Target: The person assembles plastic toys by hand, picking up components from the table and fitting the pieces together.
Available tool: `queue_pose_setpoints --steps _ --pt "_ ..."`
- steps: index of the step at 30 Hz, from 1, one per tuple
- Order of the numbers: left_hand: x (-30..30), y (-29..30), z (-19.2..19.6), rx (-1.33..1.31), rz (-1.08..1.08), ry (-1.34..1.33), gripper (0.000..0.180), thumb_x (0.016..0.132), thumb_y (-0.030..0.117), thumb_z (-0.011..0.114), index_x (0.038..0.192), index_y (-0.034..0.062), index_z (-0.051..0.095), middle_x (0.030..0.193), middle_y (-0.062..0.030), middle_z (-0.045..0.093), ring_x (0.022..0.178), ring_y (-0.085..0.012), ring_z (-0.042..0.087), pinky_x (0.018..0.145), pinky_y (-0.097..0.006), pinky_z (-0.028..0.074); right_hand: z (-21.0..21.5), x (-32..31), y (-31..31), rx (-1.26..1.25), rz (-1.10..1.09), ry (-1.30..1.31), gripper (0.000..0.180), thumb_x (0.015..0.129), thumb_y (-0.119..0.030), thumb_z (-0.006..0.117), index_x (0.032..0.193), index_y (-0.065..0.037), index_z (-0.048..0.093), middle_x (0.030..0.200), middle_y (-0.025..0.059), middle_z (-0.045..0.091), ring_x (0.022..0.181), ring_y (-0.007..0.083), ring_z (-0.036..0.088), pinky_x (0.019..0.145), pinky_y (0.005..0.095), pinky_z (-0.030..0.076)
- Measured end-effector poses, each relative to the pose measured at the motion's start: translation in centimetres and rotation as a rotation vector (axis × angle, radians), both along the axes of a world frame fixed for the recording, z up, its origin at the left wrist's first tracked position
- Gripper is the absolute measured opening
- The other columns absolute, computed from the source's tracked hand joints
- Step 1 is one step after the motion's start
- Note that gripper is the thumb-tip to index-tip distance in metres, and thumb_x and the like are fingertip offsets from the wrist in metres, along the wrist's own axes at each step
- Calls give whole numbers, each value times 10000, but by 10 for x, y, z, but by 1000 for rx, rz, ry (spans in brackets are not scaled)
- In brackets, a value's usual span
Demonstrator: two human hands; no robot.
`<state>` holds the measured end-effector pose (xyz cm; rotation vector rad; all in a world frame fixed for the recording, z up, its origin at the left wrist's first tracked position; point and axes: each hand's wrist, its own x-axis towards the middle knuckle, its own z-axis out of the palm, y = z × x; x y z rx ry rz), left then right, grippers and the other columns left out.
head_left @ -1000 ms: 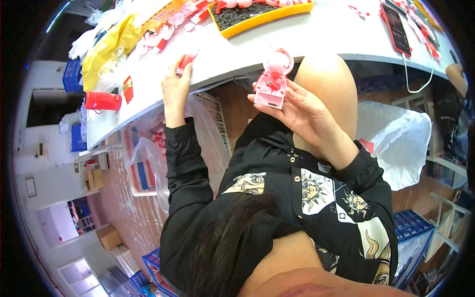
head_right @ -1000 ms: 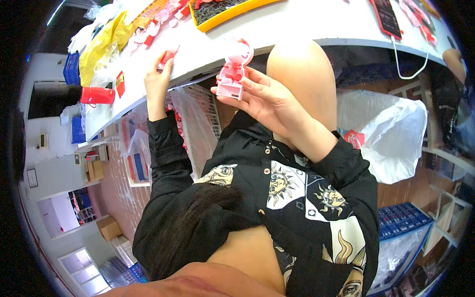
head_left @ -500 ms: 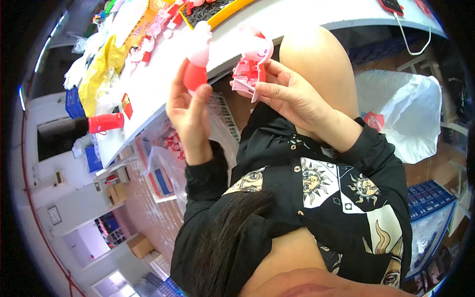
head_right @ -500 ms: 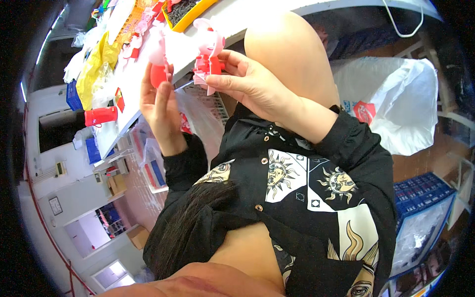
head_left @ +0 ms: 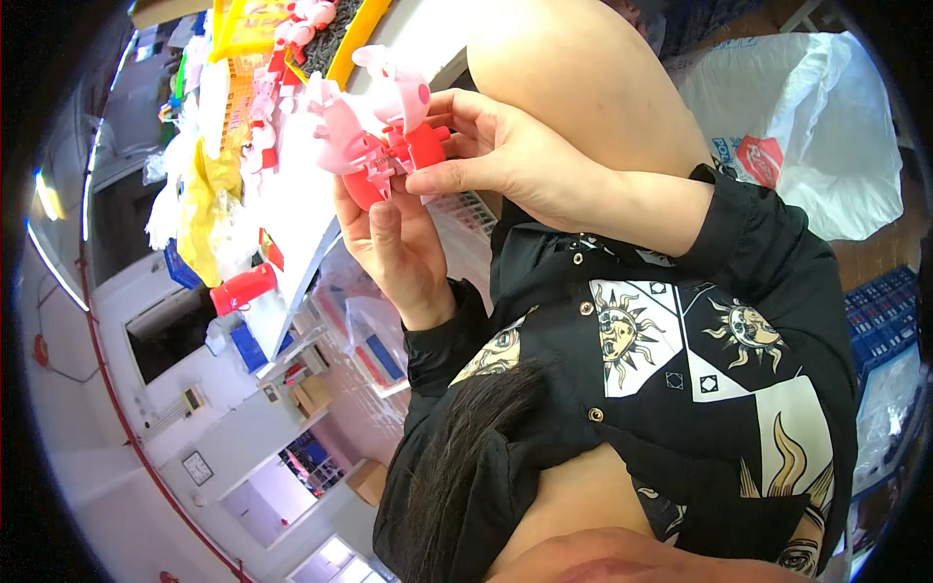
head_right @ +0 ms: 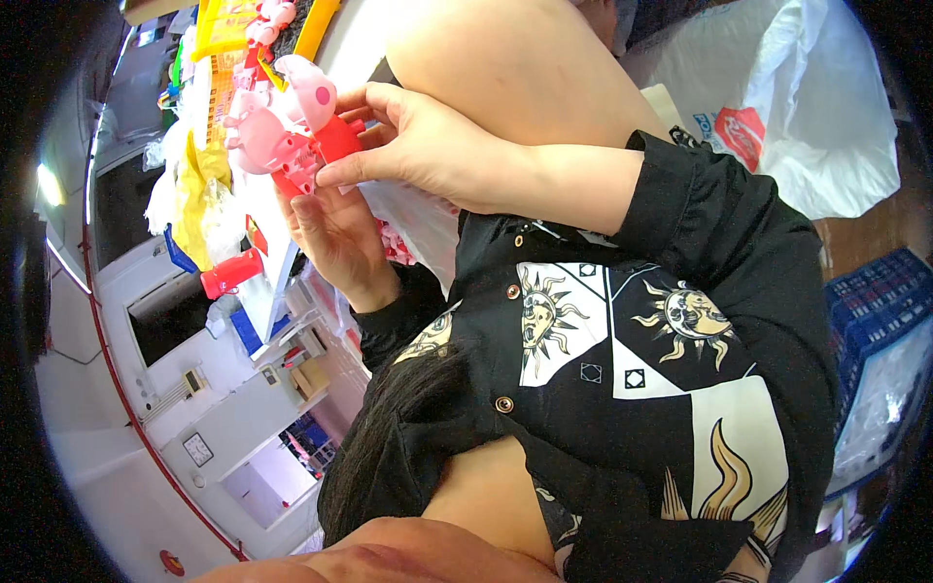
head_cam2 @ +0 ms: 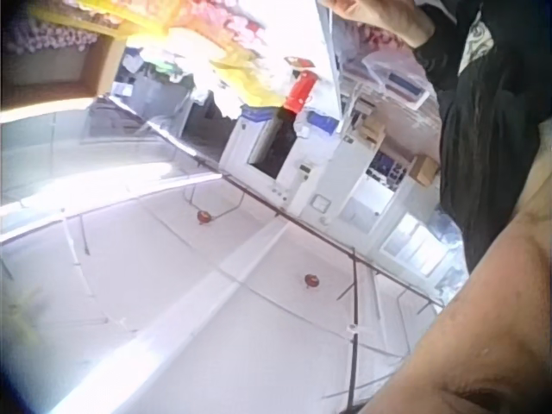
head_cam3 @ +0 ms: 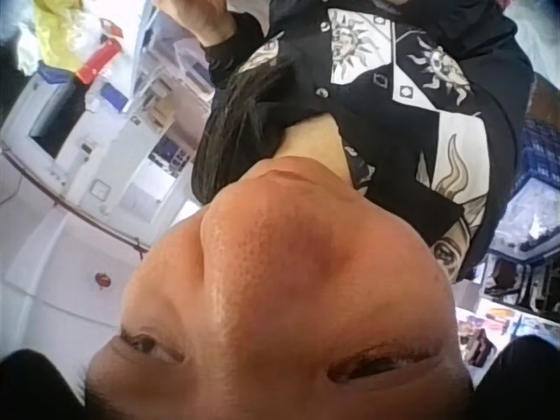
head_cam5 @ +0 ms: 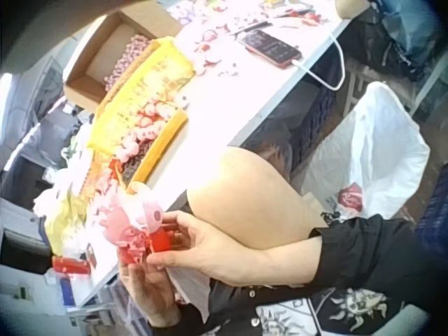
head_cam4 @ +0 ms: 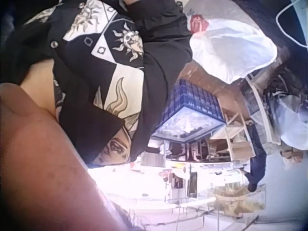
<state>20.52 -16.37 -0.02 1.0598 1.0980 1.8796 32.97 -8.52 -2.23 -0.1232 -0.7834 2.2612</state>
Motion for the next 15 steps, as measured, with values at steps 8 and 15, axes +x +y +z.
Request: queue_pose_setpoints --steps 8,15 --pt "1 0 -4 29 28 48 508 875 162 641 1306 -6 433 1259 -158 525 1145 -262 528 1022 -411 405 -6 -6 -4 17 -63 5 573 730 -140 785 1210 -19 497 1149 98 543 1059 179 522 936 304 434" --pt "7 1 -1 18 73 64 659 800 112 719 1363 17 391 1330 -158 472 1190 -267 494 1023 -402 396 -2 -6 -5 5 -81 -12 586 716 -146 797 1206 -20 500 1131 93 555 1044 172 528 917 299 448"
